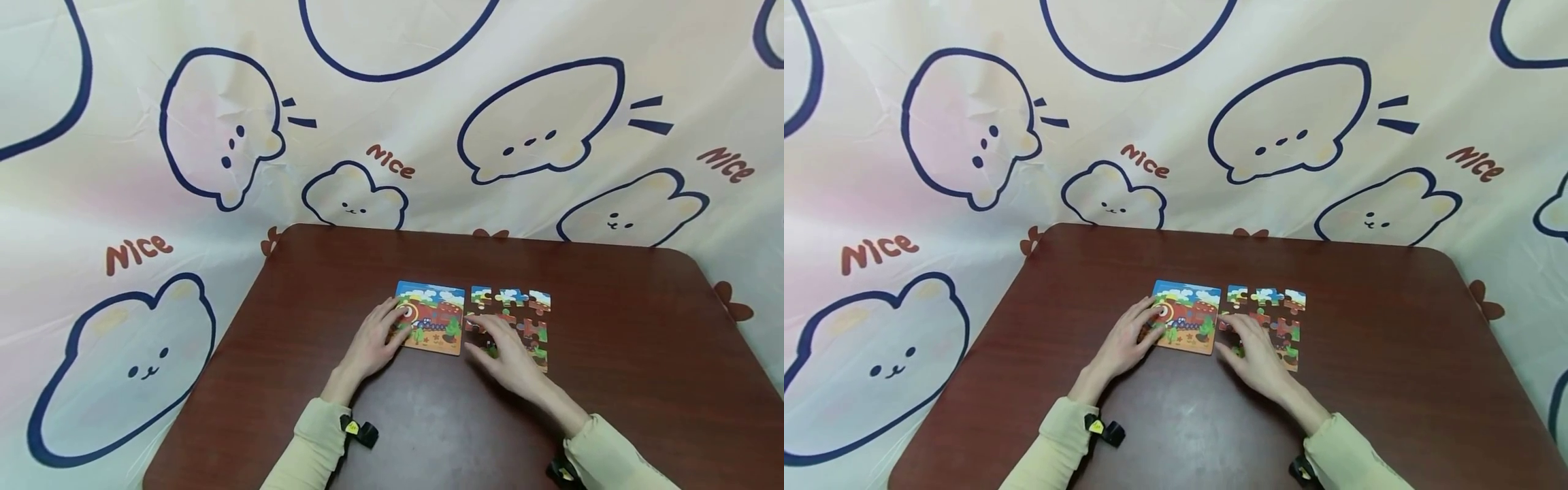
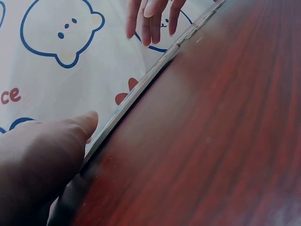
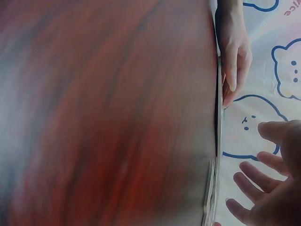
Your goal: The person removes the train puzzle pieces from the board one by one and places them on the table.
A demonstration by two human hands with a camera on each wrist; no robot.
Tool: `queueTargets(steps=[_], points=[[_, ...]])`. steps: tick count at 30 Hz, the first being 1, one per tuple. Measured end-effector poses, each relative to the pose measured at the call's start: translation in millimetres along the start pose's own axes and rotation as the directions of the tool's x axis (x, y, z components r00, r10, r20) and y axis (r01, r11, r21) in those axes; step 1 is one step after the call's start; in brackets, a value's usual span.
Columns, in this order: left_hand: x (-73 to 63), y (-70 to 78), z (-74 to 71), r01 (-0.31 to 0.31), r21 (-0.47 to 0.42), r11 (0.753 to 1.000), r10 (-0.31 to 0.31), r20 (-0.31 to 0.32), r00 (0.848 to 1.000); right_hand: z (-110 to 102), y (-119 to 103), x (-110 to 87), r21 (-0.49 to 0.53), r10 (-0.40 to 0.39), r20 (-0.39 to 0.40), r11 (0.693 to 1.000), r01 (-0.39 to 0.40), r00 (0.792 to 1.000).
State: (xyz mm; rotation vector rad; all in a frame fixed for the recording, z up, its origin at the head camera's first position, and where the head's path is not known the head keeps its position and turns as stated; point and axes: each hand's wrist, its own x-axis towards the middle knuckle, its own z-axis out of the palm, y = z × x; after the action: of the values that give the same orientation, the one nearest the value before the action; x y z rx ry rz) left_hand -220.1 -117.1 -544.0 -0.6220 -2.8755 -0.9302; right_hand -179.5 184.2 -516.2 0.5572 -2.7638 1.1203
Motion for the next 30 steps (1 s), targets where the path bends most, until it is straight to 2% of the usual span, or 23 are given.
queueTargets(steps=[6, 13, 20, 24, 30], points=[[-0.9, -2.7, -2.3, -0.016, -0.005, 1.000, 0.016, -0.036, 0.999, 5, -7, 5.9, 0.045, -0.008, 0.025, 0.999, 0.007, 1.000], [-3.5, -7.7, -3.6, 0.006, 0.024, 1.000, -0.004, -0.085, 0.996, 16, -16, 17.2, 0.124, -0.013, 0.067, 0.992, 0.004, 0.998], [-0.9, -7.9, -3.8, 0.018, 0.052, 0.998, -0.017, -0.020, 1.000, 31, -25, 30.7, 0.188, -0.027, 0.117, 0.982, 0.005, 0.993], [1.9, -8.2, -3.5, 0.010, 0.081, 0.997, -0.008, -0.025, 1.000, 38, -26, 38.9, 0.210, -0.037, 0.133, 0.978, 0.008, 0.990], [0.8, -9.6, -4.1, 0.026, 0.081, 0.996, -0.024, -0.024, 0.999, 45, -26, 46.8, 0.223, 0.012, 0.170, 0.973, -0.050, 0.985]])
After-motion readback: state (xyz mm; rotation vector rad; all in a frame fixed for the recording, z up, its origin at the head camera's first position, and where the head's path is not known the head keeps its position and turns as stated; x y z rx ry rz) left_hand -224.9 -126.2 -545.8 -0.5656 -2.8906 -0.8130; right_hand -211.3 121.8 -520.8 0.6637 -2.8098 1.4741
